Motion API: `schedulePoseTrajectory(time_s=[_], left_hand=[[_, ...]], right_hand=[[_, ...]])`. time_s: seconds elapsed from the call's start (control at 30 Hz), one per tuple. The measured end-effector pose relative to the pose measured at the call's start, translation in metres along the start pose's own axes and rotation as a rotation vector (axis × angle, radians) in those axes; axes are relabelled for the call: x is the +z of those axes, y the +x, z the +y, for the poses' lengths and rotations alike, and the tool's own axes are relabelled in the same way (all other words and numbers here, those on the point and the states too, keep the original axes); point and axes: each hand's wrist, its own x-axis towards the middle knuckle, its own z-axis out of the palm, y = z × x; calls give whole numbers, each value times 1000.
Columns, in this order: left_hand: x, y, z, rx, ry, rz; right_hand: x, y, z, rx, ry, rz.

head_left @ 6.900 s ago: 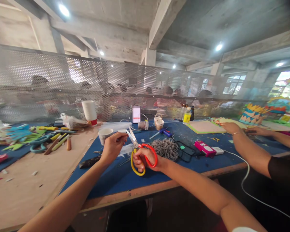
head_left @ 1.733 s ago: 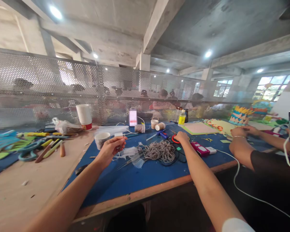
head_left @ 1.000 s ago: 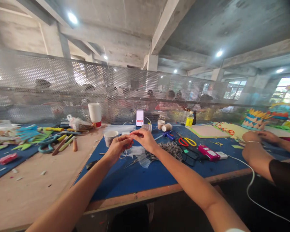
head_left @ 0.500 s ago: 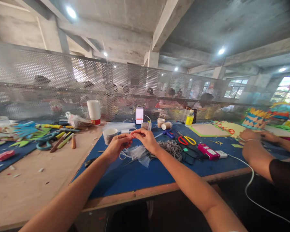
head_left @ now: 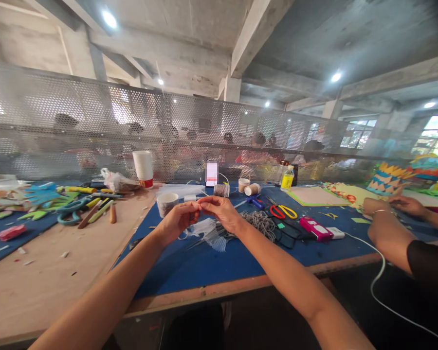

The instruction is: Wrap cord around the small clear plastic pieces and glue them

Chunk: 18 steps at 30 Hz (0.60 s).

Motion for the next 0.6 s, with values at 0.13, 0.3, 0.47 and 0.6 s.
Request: schedulePoseTrajectory(time_s=[0.13,0.3,0.47,0.6], left_hand=[[1,-1,0,15,0,0],[3,-1,-2,47,-3,-4],[3,0,-7,97,-7,29],[1,2,-9,88,-38,12]], right_hand=[[2,1,2,24,30,50],[4,1,6,40,122,61],[8,2,10,17,187,87],[10,1,11,-2,180,94]])
